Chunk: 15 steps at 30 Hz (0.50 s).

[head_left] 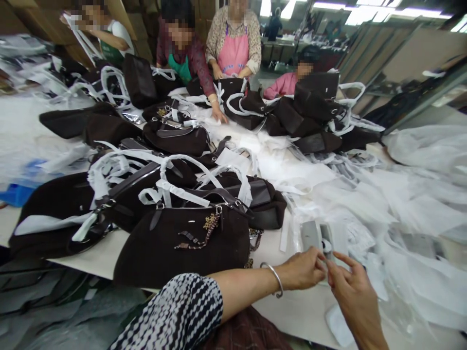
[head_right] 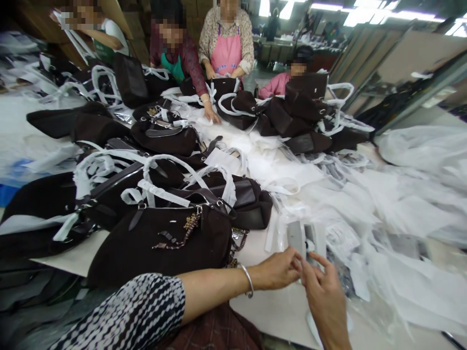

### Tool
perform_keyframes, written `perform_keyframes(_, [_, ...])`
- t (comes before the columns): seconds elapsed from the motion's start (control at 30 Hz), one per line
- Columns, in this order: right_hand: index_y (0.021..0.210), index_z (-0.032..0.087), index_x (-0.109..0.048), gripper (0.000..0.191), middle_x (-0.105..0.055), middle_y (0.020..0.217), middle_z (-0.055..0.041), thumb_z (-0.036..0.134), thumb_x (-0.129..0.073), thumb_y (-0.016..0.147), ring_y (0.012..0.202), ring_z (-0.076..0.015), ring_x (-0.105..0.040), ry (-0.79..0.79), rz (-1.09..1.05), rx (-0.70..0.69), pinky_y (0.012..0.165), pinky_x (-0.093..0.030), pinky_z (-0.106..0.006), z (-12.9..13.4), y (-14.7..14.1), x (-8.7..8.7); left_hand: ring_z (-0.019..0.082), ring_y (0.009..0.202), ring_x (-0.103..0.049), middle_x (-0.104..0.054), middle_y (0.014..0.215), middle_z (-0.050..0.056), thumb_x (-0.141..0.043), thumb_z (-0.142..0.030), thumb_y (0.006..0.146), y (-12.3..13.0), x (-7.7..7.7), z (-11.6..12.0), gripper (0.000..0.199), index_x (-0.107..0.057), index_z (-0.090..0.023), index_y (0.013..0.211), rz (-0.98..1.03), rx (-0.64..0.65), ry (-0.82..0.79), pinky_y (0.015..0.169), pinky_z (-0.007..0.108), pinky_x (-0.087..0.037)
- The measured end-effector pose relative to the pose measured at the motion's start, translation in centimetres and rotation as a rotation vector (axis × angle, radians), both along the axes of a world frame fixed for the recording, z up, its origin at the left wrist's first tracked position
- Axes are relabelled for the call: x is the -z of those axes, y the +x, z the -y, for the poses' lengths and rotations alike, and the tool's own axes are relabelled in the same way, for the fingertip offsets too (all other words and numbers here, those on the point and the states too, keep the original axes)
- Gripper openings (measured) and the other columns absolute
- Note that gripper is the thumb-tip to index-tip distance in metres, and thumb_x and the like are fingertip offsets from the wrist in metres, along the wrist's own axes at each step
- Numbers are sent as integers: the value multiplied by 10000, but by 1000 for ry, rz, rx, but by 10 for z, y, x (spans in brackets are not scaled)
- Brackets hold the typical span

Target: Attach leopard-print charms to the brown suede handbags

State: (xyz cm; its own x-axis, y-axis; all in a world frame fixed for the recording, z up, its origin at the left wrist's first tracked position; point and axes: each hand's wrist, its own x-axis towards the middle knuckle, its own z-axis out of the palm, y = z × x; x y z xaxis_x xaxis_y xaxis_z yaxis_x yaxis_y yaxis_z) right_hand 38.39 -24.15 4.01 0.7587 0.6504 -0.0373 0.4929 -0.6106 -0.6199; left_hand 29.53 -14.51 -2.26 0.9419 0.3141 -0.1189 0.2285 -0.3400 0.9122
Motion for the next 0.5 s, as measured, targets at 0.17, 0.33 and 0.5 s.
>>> perform_keyframes(0.17, [1131,178,-554,528,-508,483,54,568,-635,783,427,-118,-435,182,-267,-30,412,-342,-213,4,-30,-43,229,929,-609,-665,917,110,-435,-120,868,6,19,-6,170,-605,-134,880,-85,81,217,791,335,-505])
perform_keyframes(0.33, [949,219,-552,391,-478,482,56,536,-677,759,431,-108,-416,193,-406,-25,390,-292,-200,11,-58,-74,230,943,-602,-664,915,114,-448,-45,806,10,22,-13,202,-629,-129,840,-72,99,303,783,321,-517])
perform_keyframes(0.5, [895,235,-549,338,-430,472,75,532,-631,758,426,-120,-410,-16,-380,-151,419,-300,-222,23,-46,-34,248,924,-632,-654,963,170,-440,-36,791,3,27,-25,247,-645,-84,921,-118,56,359,768,343,-545])
